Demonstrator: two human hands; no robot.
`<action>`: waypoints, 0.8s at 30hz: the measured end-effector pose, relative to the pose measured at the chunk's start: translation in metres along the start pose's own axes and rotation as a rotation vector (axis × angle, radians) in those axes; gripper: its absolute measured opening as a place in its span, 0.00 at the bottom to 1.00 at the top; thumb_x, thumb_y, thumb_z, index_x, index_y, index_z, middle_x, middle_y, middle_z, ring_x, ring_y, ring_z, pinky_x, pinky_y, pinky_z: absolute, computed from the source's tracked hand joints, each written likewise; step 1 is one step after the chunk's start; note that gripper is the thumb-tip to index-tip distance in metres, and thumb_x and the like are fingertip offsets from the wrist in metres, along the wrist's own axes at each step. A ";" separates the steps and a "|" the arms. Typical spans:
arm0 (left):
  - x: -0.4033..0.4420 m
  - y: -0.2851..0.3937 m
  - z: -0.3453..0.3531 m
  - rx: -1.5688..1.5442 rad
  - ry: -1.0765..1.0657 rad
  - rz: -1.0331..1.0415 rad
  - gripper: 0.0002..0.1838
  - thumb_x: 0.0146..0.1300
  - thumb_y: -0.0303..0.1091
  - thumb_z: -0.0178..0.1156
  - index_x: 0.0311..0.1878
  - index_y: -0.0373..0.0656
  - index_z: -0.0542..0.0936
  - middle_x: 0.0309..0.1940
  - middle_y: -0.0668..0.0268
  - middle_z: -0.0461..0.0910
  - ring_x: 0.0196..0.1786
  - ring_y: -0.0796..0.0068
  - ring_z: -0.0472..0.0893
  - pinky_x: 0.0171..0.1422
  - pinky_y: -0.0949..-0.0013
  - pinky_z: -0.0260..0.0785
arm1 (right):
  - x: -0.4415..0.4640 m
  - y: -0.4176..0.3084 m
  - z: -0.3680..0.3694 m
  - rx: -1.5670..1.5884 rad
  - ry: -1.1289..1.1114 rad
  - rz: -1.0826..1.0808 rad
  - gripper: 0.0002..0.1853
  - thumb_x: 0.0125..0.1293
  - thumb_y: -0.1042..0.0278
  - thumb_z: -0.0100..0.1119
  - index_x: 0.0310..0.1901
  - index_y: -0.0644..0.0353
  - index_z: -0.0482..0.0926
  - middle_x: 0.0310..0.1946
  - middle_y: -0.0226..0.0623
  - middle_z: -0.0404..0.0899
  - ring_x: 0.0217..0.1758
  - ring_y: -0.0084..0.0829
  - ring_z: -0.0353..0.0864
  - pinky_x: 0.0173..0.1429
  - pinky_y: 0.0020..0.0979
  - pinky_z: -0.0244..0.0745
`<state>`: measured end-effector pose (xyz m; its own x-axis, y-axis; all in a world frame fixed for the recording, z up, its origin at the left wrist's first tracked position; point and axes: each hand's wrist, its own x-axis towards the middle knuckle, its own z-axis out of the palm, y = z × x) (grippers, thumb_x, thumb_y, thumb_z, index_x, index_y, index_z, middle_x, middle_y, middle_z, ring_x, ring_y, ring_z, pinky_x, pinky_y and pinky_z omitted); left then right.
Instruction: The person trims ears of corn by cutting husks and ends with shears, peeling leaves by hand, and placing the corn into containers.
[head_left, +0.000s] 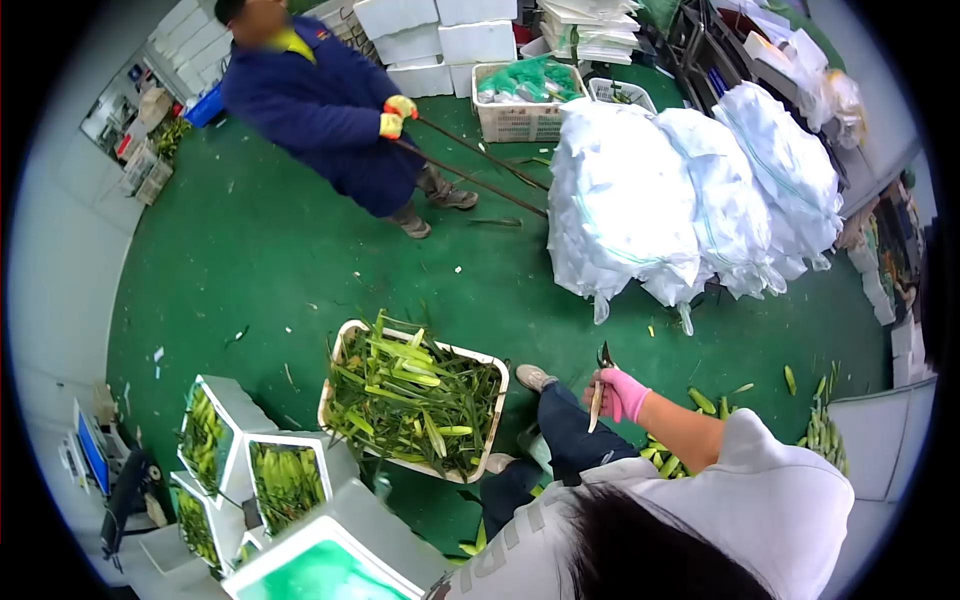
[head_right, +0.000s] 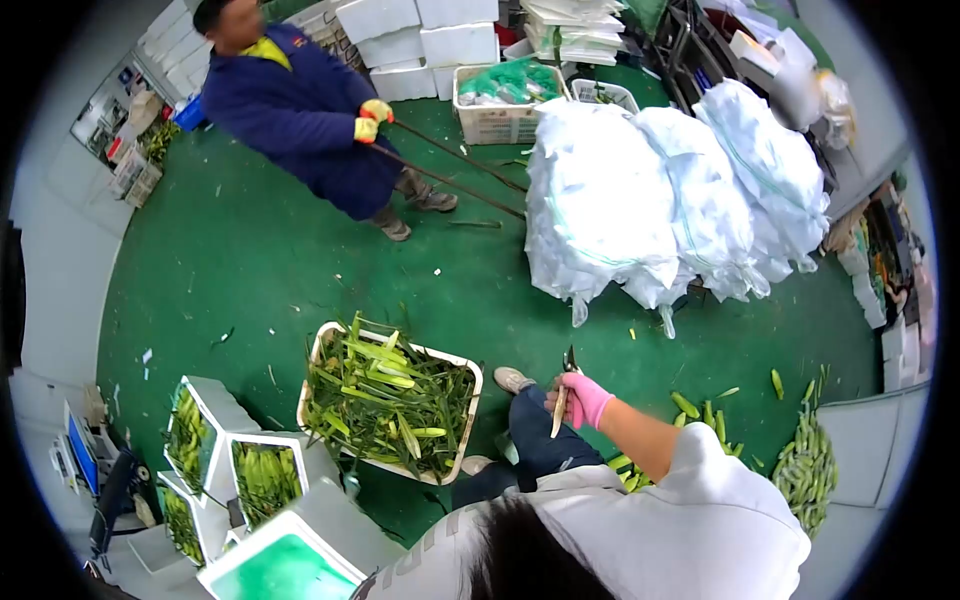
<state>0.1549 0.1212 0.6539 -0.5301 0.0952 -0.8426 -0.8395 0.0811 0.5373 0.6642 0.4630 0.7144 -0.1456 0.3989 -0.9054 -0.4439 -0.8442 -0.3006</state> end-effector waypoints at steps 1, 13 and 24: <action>-0.010 0.010 -0.008 -0.015 0.014 0.030 0.34 0.57 0.45 0.71 0.66 0.42 0.74 0.60 0.56 0.78 0.61 0.54 0.77 0.65 0.51 0.71 | 0.010 0.009 -0.013 0.012 -0.038 -0.018 0.15 0.68 0.56 0.57 0.48 0.57 0.75 0.43 0.41 0.83 0.44 0.43 0.84 0.51 0.50 0.81; -0.103 -0.115 -0.133 -0.570 0.181 0.077 0.31 0.62 0.44 0.66 0.67 0.46 0.73 0.64 0.58 0.76 0.65 0.50 0.74 0.72 0.39 0.62 | 0.015 -0.051 0.040 -0.552 -0.251 -0.250 0.18 0.62 0.68 0.61 0.53 0.60 0.73 0.40 0.38 0.81 0.42 0.36 0.82 0.43 0.38 0.77; -0.186 -0.213 -0.150 -0.691 0.316 -0.134 0.32 0.65 0.40 0.64 0.70 0.44 0.66 0.66 0.56 0.73 0.65 0.48 0.74 0.70 0.37 0.65 | 0.045 -0.027 0.151 -1.111 -0.471 -0.053 0.14 0.61 0.72 0.66 0.47 0.58 0.74 0.29 0.31 0.76 0.24 0.25 0.72 0.27 0.29 0.67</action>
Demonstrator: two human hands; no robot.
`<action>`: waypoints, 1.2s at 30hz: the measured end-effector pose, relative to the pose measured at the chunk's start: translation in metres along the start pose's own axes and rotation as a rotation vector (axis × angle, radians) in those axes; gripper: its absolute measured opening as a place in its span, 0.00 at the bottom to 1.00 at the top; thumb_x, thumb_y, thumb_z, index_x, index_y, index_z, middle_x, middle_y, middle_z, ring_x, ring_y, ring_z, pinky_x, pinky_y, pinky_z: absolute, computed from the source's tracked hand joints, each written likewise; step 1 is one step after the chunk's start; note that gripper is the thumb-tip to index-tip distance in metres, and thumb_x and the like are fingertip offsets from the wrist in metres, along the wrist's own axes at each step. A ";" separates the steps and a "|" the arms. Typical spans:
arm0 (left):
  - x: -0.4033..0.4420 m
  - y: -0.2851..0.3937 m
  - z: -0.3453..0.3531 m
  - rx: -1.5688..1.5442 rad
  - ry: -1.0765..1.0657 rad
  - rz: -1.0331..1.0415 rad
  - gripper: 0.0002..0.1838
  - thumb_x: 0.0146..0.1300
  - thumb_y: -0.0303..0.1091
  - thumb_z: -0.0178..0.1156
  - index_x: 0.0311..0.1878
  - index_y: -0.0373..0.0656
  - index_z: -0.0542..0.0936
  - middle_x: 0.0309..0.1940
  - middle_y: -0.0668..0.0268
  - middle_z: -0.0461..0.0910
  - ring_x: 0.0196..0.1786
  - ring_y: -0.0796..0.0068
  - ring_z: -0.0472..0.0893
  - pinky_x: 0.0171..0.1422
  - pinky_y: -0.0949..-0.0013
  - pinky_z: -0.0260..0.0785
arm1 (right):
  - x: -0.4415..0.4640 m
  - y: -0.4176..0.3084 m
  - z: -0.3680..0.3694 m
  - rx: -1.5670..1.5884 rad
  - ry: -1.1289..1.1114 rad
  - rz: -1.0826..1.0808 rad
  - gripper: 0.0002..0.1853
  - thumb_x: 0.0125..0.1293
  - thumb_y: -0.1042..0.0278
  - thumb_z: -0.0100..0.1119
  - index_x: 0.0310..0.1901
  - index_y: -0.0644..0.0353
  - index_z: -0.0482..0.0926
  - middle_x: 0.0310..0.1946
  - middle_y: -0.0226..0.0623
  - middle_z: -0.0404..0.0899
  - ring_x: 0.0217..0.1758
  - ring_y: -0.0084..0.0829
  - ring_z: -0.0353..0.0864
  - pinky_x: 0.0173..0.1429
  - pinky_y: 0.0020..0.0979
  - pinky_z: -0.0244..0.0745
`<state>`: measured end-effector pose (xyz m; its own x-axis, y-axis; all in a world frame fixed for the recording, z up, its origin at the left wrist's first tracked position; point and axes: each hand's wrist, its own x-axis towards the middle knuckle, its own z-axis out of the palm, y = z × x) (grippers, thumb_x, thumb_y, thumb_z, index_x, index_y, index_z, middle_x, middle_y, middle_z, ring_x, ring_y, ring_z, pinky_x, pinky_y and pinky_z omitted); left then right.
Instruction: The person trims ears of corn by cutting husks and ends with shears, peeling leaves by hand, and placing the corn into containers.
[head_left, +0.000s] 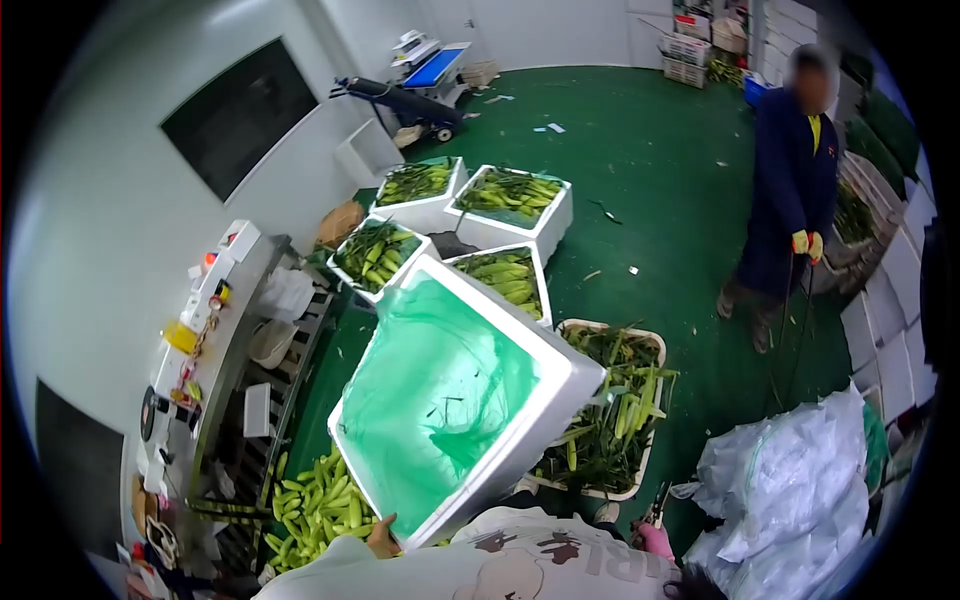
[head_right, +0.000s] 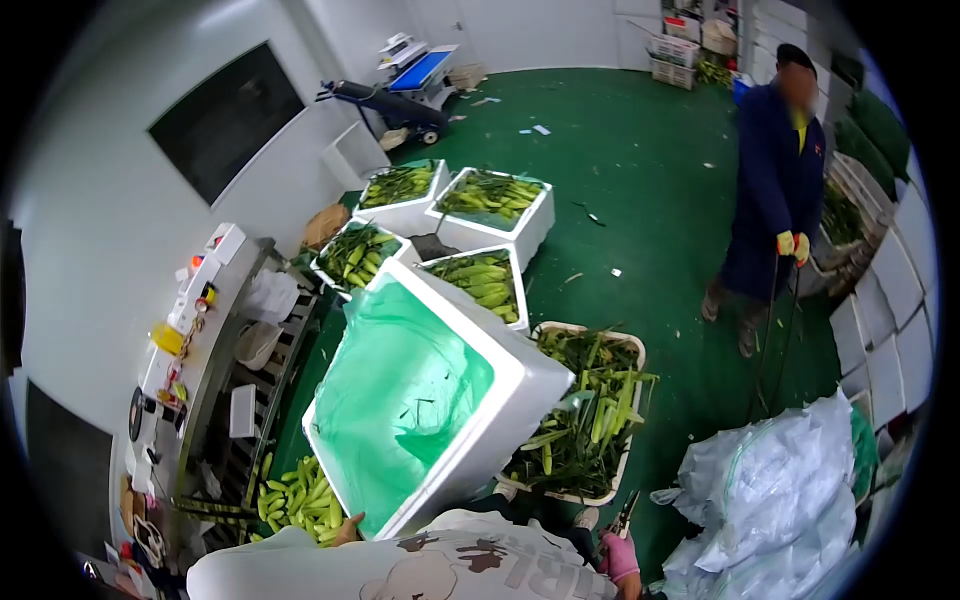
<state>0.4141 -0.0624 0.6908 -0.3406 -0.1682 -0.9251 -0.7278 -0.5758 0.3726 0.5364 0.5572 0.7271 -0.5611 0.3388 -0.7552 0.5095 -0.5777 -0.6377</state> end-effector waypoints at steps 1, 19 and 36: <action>0.000 -0.004 -0.007 -0.007 0.014 0.015 0.31 0.65 0.40 0.64 0.69 0.43 0.67 0.65 0.56 0.74 0.64 0.49 0.74 0.69 0.37 0.66 | 0.000 -0.007 0.011 -0.021 -0.026 0.025 0.14 0.60 0.71 0.65 0.47 0.59 0.75 0.32 0.33 0.77 0.29 0.27 0.75 0.29 0.29 0.68; -0.102 0.079 0.116 1.324 -0.070 0.519 0.34 0.58 0.30 0.70 0.66 0.35 0.68 0.49 0.43 0.80 0.49 0.55 0.84 0.53 0.53 0.80 | 0.015 0.001 0.021 -0.690 -0.118 0.365 0.11 0.65 0.63 0.61 0.40 0.62 0.84 0.32 0.39 0.85 0.32 0.30 0.82 0.37 0.30 0.77; -0.029 0.147 0.307 1.355 -0.426 0.456 0.36 0.56 0.27 0.71 0.67 0.35 0.66 0.51 0.43 0.79 0.50 0.55 0.83 0.53 0.54 0.79 | -0.006 0.106 0.037 0.005 0.144 -0.176 0.16 0.57 0.62 0.66 0.42 0.65 0.81 0.35 0.43 0.83 0.27 0.33 0.82 0.36 0.34 0.77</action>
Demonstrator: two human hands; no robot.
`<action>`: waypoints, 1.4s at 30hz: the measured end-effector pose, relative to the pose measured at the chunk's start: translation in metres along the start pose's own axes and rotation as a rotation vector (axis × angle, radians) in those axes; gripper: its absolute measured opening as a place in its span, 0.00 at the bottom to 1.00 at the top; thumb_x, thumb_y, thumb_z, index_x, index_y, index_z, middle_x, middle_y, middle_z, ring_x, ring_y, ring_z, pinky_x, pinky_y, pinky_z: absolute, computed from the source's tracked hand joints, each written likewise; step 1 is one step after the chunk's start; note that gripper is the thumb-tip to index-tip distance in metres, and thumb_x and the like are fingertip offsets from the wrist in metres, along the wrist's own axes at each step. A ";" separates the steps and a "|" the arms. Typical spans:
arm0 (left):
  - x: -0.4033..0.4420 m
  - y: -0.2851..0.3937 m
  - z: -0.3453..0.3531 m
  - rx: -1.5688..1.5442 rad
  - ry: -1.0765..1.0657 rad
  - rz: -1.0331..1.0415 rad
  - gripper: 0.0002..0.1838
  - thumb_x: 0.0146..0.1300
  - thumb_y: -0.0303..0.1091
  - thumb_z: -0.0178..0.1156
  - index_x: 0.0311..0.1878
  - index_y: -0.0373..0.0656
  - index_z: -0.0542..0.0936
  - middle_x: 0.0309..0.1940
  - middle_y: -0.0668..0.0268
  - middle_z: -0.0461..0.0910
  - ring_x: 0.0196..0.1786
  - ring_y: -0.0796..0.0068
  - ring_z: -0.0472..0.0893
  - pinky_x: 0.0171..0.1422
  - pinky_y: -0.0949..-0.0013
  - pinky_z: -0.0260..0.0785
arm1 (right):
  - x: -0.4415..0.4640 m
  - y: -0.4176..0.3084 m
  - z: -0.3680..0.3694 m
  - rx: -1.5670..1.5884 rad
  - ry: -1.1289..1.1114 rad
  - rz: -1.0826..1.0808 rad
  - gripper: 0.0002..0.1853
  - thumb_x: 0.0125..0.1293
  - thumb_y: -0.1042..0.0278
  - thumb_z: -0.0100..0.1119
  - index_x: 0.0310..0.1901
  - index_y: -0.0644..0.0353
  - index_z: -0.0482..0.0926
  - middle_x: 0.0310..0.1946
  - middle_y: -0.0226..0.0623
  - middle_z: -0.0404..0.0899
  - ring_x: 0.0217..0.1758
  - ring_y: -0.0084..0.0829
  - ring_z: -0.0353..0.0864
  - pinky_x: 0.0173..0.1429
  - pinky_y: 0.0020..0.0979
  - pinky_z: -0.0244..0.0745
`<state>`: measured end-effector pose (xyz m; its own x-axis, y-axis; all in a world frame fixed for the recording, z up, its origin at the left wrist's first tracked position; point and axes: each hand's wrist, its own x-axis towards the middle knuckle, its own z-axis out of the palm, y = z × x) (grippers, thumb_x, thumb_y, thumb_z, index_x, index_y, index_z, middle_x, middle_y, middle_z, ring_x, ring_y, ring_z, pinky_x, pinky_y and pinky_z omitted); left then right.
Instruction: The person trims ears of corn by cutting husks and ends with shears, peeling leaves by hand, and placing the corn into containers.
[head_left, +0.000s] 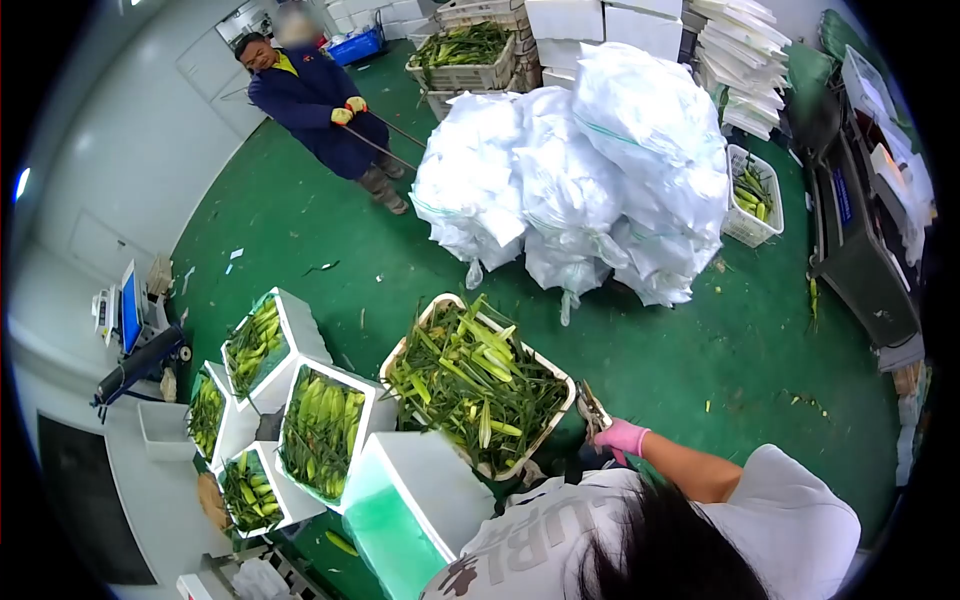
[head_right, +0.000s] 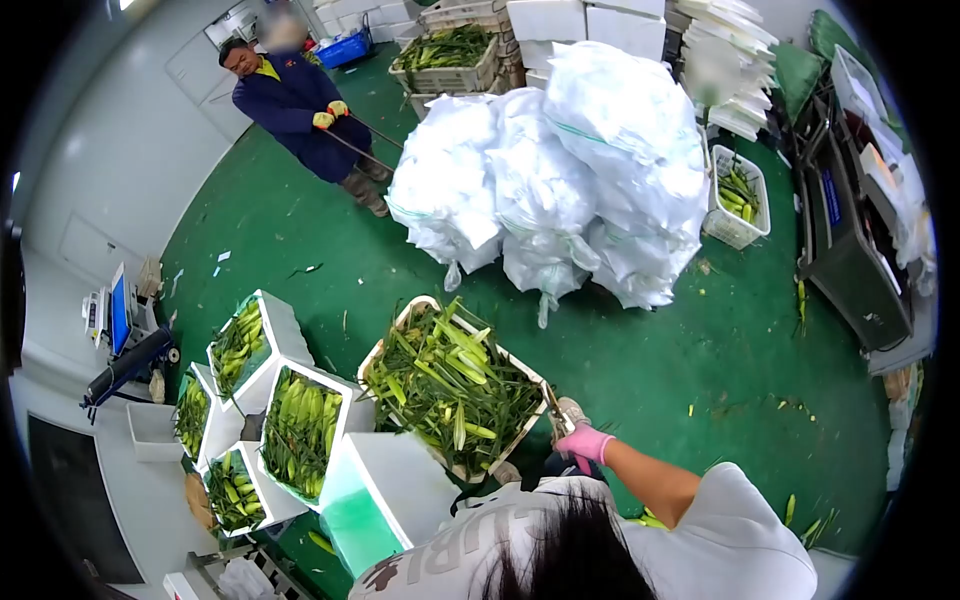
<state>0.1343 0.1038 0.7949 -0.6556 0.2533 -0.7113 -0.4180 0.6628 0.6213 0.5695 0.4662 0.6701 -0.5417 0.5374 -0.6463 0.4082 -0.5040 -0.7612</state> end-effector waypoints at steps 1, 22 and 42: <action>-0.001 -0.001 -0.001 0.001 -0.001 0.003 0.36 0.56 0.27 0.71 0.67 0.35 0.66 0.51 0.43 0.79 0.50 0.55 0.83 0.53 0.54 0.79 | -0.008 -0.008 0.002 0.031 -0.012 0.033 0.16 0.58 0.62 0.66 0.43 0.65 0.81 0.35 0.43 0.83 0.27 0.33 0.82 0.34 0.34 0.77; -0.070 -0.046 -0.004 -0.311 0.126 -0.080 0.39 0.54 0.24 0.72 0.68 0.36 0.63 0.53 0.44 0.78 0.52 0.55 0.82 0.54 0.54 0.79 | -0.013 -0.066 0.000 0.163 -0.174 0.267 0.17 0.67 0.67 0.57 0.48 0.74 0.82 0.45 0.47 0.85 0.46 0.39 0.86 0.51 0.35 0.83; -0.011 0.102 0.107 -0.267 -0.042 0.045 0.42 0.52 0.21 0.72 0.69 0.36 0.61 0.55 0.44 0.76 0.54 0.55 0.81 0.54 0.55 0.79 | 0.002 -0.124 0.012 0.451 -0.244 0.299 0.15 0.74 0.62 0.54 0.55 0.60 0.78 0.48 0.36 0.85 0.53 0.28 0.83 0.55 0.30 0.76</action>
<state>0.1663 0.2443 0.8311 -0.6526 0.3109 -0.6909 -0.5438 0.4428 0.7129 0.5091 0.5219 0.7636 -0.6266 0.1839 -0.7573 0.2458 -0.8756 -0.4159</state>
